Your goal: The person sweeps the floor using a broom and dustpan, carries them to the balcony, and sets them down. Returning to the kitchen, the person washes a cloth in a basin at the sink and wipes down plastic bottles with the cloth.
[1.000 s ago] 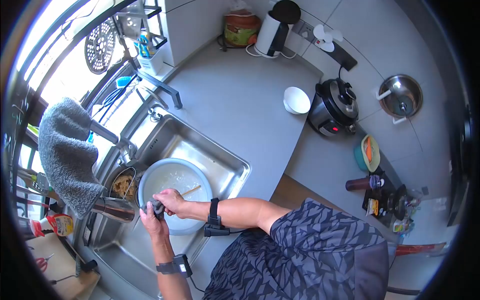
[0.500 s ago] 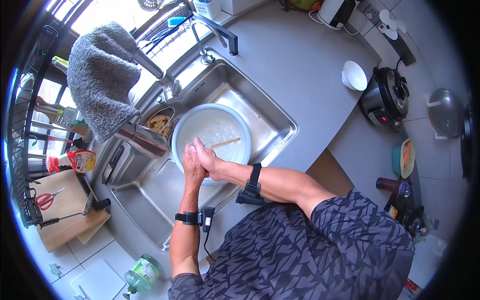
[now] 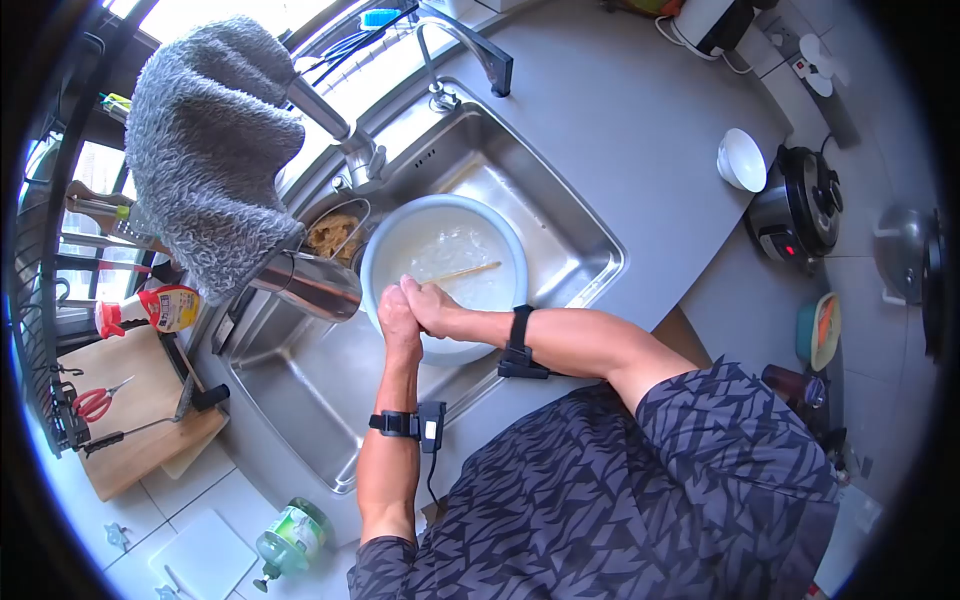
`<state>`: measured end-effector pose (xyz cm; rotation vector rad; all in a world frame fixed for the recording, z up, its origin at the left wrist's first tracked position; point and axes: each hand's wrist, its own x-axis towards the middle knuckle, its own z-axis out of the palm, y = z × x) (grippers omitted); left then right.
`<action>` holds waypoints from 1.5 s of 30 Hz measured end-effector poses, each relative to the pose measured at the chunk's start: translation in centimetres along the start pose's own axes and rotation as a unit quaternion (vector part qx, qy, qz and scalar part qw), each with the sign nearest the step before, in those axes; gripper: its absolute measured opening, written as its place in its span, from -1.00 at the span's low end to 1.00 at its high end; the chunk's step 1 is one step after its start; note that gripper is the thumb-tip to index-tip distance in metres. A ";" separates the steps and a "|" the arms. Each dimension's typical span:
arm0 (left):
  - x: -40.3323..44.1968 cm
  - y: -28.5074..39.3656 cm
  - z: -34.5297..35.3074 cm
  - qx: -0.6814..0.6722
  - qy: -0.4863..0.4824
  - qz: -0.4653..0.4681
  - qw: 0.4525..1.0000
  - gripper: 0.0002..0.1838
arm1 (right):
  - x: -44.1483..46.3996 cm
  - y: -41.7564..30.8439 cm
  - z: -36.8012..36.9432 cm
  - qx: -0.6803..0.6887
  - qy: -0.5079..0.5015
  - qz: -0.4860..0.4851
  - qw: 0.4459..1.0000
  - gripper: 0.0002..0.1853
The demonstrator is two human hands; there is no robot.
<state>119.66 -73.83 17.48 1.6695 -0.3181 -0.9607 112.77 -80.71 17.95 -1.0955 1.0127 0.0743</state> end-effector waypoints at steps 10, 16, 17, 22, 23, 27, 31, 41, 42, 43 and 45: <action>-1.9 4.0 -1.6 -0.139 -0.055 0.008 0.989 -0.60 | -3.7 -1.9 0.6 0.143 -0.060 0.021 0.988 -0.38; -2.7 4.0 -1.6 -0.249 -0.110 -0.123 0.954 -0.52 | -4.7 -3.2 1.5 0.103 -0.089 0.148 0.980 -0.37; -2.1 2.9 -2.0 -0.249 -0.090 -0.142 0.954 -0.52 | -5.3 -3.7 2.0 0.081 -0.059 0.150 0.984 -0.39; -0.8 0.4 -2.0 -0.270 0.002 -0.130 0.954 -0.58 | -1.6 1.3 3.4 -0.157 0.042 -0.184 0.969 -0.39; -0.9 0.9 -1.8 -0.273 0.011 -0.140 0.952 -0.60 | -2.4 0.4 2.7 -0.172 0.023 -0.169 0.970 -0.41; -0.5 0.9 -1.9 -0.318 0.032 -0.167 0.933 -0.70 | -3.8 -0.6 1.5 -0.250 0.007 -0.184 0.951 -0.38; -1.5 1.0 -1.3 -0.370 0.057 -0.210 0.903 -0.75 | -4.2 0.0 0.8 -0.296 -0.016 -0.198 0.934 -0.38; -2.2 -3.0 -2.8 -0.385 0.097 -0.240 0.886 -0.78 | -4.8 -0.9 -1.2 -0.483 -0.099 -0.236 0.837 -0.47; -2.2 -3.5 -3.0 -0.382 0.089 -0.246 0.886 -0.77 | -4.8 -1.2 -1.6 -0.497 -0.098 -0.237 0.829 -0.48; -2.9 -2.1 -2.8 -0.367 0.043 -0.238 0.898 -0.76 | -4.3 -0.8 -1.7 -0.448 -0.081 -0.232 0.860 -0.49; -5.4 3.2 -2.3 -0.335 -0.045 -0.218 0.915 -0.68 | -2.8 0.2 -1.9 -0.347 -0.051 -0.220 0.910 -0.50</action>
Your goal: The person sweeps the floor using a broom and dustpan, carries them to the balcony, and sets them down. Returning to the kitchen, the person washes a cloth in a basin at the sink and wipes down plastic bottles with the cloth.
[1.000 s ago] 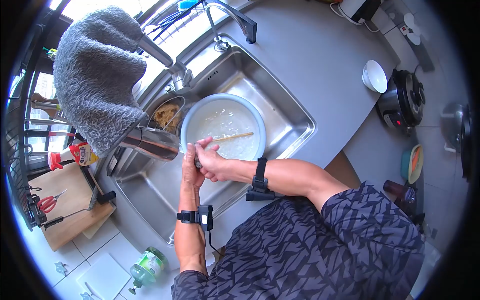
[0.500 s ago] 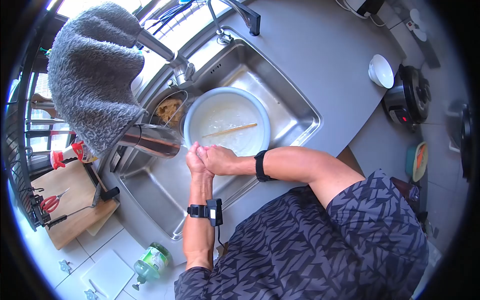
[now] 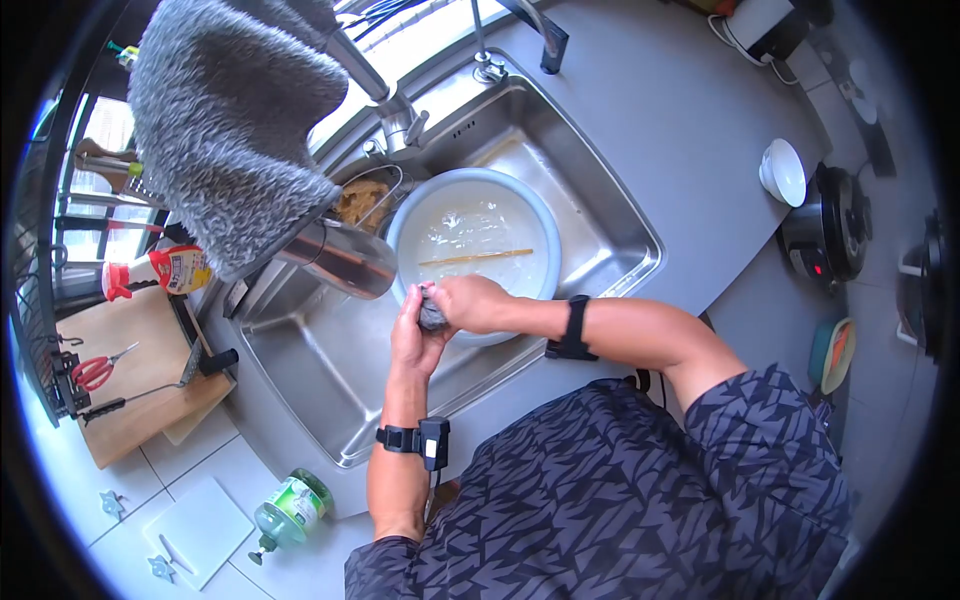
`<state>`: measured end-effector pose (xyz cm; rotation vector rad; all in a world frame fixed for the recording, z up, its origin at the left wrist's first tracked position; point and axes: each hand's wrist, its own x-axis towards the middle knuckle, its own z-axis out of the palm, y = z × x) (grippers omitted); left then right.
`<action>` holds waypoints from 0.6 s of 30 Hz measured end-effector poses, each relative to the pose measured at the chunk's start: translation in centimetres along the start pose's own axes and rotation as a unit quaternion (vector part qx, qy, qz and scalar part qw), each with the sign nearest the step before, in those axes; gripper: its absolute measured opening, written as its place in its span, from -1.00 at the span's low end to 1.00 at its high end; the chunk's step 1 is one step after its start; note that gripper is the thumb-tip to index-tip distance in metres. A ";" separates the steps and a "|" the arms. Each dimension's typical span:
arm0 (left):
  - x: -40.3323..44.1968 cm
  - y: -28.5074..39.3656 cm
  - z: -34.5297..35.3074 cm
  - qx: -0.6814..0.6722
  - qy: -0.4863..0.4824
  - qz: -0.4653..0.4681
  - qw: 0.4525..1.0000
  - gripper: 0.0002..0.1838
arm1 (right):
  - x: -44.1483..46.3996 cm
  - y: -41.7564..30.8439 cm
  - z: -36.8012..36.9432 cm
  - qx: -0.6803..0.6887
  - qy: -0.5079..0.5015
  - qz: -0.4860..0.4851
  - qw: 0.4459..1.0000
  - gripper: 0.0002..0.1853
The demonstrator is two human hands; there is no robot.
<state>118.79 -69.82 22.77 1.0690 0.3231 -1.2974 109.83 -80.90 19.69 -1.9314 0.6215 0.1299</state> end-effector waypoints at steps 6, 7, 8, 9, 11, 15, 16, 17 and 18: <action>-3.8 1.6 -0.6 0.192 -0.133 0.000 0.972 -0.46 | -6.2 -1.8 -7.1 0.246 -0.106 0.086 0.959 -0.69; -3.8 1.1 -1.1 0.214 -0.111 -0.043 0.970 -0.53 | -7.1 -1.0 -6.9 0.258 -0.106 0.069 0.958 -0.70; -4.1 0.6 -1.0 0.240 -0.141 -0.016 0.960 -0.57 | -8.0 -0.1 -6.5 0.270 -0.105 0.054 0.956 -0.71; -4.2 0.0 -0.8 0.266 -0.173 0.012 0.948 -0.61 | -8.8 0.6 -6.4 0.280 -0.102 0.038 0.954 -0.71; -4.2 -0.8 -0.6 0.356 -0.224 0.073 0.904 -0.65 | -11.1 0.3 -7.3 0.358 -0.107 0.056 0.926 -0.72; -5.9 -1.8 0.9 0.259 -0.251 -0.007 0.933 -0.54 | -15.3 1.1 -7.7 0.501 -0.096 0.058 0.858 -0.80; -6.2 -2.2 1.2 0.222 -0.263 -0.013 0.939 -0.54 | -16.5 1.1 -7.8 0.532 -0.083 0.057 0.841 -0.81; -6.5 -2.7 1.5 0.184 -0.275 -0.020 0.944 -0.53 | -17.6 1.2 -7.9 0.541 -0.082 0.069 0.834 -0.85; -6.8 -3.1 1.9 0.147 -0.286 -0.029 0.946 -0.51 | -18.7 1.1 -7.9 0.556 -0.067 0.049 0.827 -0.84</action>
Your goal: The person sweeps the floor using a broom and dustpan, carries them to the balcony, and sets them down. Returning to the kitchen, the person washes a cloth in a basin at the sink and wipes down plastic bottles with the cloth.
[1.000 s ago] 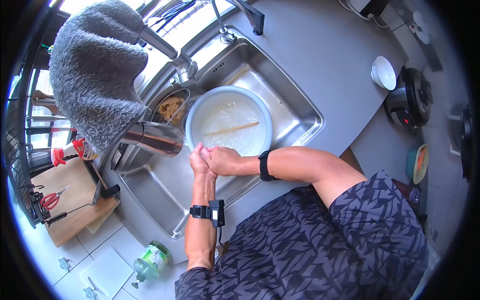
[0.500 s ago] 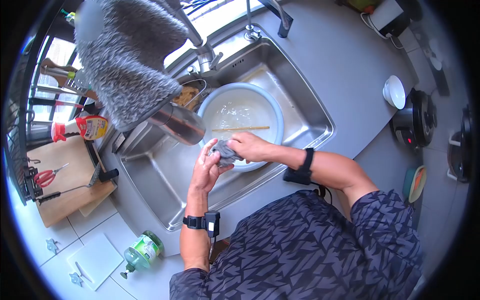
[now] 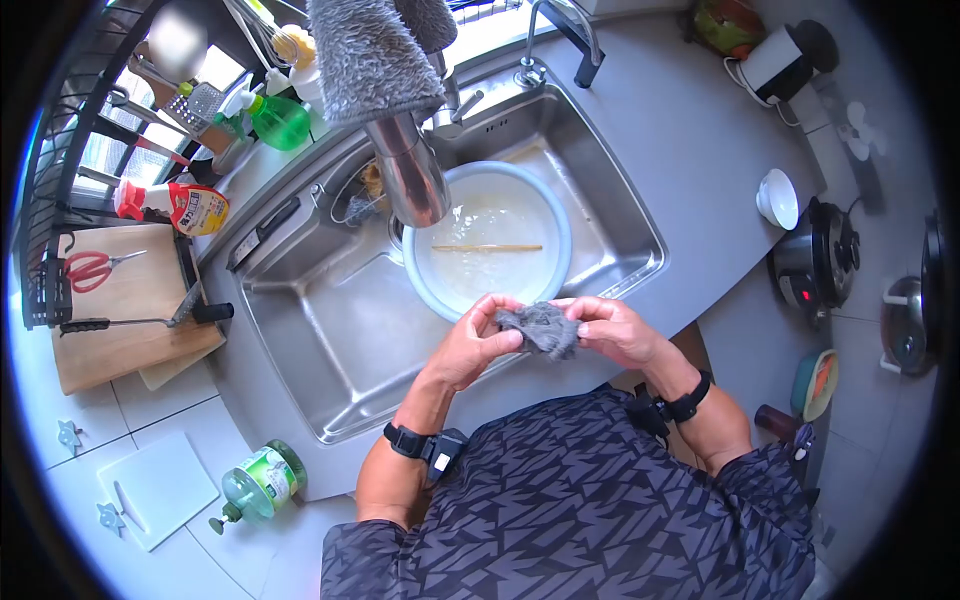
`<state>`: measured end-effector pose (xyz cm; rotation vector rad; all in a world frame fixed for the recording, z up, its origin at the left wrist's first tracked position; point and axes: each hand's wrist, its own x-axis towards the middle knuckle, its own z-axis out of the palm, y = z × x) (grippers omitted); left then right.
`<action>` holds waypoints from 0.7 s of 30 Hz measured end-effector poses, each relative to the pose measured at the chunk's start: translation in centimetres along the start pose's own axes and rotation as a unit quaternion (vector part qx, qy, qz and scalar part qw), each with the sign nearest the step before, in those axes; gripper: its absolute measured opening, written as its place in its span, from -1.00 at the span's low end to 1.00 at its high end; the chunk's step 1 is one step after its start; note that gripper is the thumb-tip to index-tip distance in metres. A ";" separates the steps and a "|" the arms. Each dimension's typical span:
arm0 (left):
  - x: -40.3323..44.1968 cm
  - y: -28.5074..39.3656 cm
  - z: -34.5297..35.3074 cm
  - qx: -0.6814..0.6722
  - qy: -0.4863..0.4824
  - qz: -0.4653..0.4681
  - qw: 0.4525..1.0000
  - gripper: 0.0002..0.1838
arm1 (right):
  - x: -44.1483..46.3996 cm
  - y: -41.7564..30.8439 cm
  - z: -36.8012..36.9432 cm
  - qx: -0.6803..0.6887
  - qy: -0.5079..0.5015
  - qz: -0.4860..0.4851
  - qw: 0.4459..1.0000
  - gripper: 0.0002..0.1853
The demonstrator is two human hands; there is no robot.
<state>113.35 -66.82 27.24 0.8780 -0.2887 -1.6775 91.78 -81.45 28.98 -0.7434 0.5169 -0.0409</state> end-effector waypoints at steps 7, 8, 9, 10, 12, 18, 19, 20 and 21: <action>1.5 -2.5 3.4 0.020 -0.060 -0.163 0.984 -0.62 | -8.2 2.6 2.4 -0.006 0.136 -0.158 0.978 -0.79; 1.8 -3.3 3.9 0.014 -0.068 -0.149 0.986 -0.63 | -9.3 3.1 2.7 -0.002 0.143 -0.167 0.976 -0.81; 2.3 -4.0 4.6 0.008 -0.075 -0.136 0.988 -0.65 | -10.4 3.6 3.0 0.003 0.150 -0.176 0.973 -0.82; 2.7 -4.5 5.2 0.003 -0.082 -0.122 0.989 -0.66 | -11.5 4.2 3.1 0.007 0.157 -0.186 0.970 -0.83; 2.5 -4.9 6.8 -0.004 -0.082 -0.122 0.989 -0.70 | -13.1 5.9 3.0 0.040 0.155 -0.215 0.963 -0.77; 0.8 -6.7 12.2 -0.005 -0.102 -0.138 0.985 -0.73 | -17.4 8.5 4.4 0.106 0.221 -0.258 0.935 -0.47; 0.7 -7.7 12.9 0.010 -0.108 -0.136 0.985 -0.72 | -18.1 9.2 4.3 0.083 0.236 -0.264 0.931 -0.43; 0.7 -8.8 13.4 0.026 -0.114 -0.132 0.984 -0.72 | -18.7 9.9 4.4 0.062 0.251 -0.270 0.927 -0.40; 0.6 -9.7 14.1 0.042 -0.123 -0.127 0.983 -0.71 | -19.2 10.3 5.0 0.026 0.284 -0.275 0.918 -0.41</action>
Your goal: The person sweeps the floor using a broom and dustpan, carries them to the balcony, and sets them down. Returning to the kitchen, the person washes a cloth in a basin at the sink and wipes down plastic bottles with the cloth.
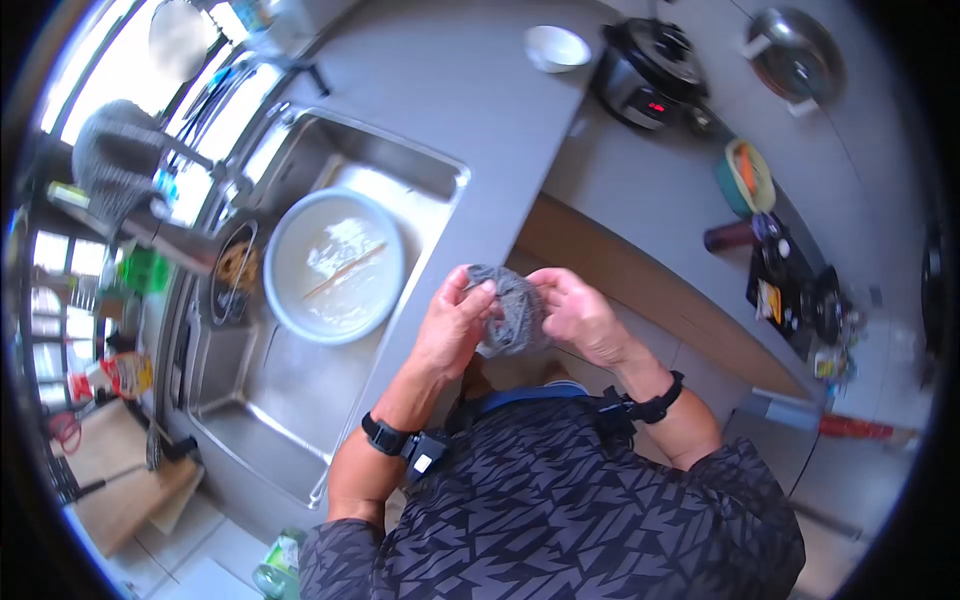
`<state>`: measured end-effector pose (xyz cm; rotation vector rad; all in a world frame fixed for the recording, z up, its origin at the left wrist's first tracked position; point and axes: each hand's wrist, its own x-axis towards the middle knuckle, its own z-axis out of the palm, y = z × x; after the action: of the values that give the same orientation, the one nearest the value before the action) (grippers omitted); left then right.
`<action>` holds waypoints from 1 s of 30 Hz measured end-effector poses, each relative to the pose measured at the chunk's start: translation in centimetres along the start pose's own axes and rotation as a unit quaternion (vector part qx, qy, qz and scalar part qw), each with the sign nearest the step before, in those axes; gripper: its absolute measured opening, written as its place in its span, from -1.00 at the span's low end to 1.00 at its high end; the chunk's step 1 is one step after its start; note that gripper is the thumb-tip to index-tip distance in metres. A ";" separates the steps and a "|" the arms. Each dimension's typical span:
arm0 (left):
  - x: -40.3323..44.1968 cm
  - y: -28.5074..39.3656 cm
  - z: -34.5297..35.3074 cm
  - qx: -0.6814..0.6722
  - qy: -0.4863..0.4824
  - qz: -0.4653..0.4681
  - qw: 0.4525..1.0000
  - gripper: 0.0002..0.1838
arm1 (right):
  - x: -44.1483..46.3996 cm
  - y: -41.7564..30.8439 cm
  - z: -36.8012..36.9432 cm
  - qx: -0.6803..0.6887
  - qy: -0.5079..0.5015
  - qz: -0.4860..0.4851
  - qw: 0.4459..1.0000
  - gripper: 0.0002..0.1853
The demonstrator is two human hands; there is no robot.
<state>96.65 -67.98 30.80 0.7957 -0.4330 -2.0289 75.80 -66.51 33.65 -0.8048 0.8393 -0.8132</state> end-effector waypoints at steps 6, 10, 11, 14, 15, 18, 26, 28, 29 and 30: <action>0.0 -6.2 9.5 0.078 -0.041 -0.041 0.995 -0.59 | -8.7 1.0 -5.5 -0.058 0.109 -0.070 0.990 -0.73; 0.5 -13.1 14.3 0.237 -0.062 -0.128 0.961 -0.54 | -17.5 1.3 -10.9 -0.073 0.162 -0.098 0.979 -0.82; 0.6 -15.3 15.2 0.197 -0.072 -0.135 0.968 -0.59 | -19.7 1.7 -11.9 -0.059 0.182 -0.112 0.975 -0.81; 0.4 -20.6 20.5 0.299 -0.110 -0.101 0.942 -0.67 | -28.0 2.2 -15.6 0.015 0.263 -0.139 0.955 -0.82; 0.8 -22.6 21.6 0.358 -0.140 -0.102 0.917 -0.68 | -30.7 2.8 -16.9 0.079 0.267 -0.148 0.949 -0.80; 0.8 -27.8 27.2 0.523 -0.202 -0.128 0.818 -0.72 | -39.6 3.6 -19.9 0.107 0.295 -0.155 0.937 -0.77; -0.9 -44.3 42.2 0.392 -0.393 -0.239 0.797 -0.79 | -53.5 5.7 -23.9 0.048 0.440 -0.263 0.857 -0.56; -0.4 -46.7 45.5 0.417 -0.423 -0.253 0.763 -0.80 | -54.1 6.5 -26.8 -0.376 0.445 -0.180 0.793 -0.56; -0.1 -47.9 46.7 0.452 -0.427 -0.253 0.741 -0.80 | -54.8 5.9 -27.1 -0.516 0.426 -0.149 0.728 -0.57; 0.1 -49.4 47.8 0.483 -0.436 -0.256 0.714 -0.81 | -55.9 5.9 -27.4 -0.641 0.401 -0.105 0.646 -0.58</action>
<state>33.76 -41.09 37.64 0.4489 -2.1577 -2.5757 30.17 -23.73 34.10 -1.8652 2.2828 -0.6716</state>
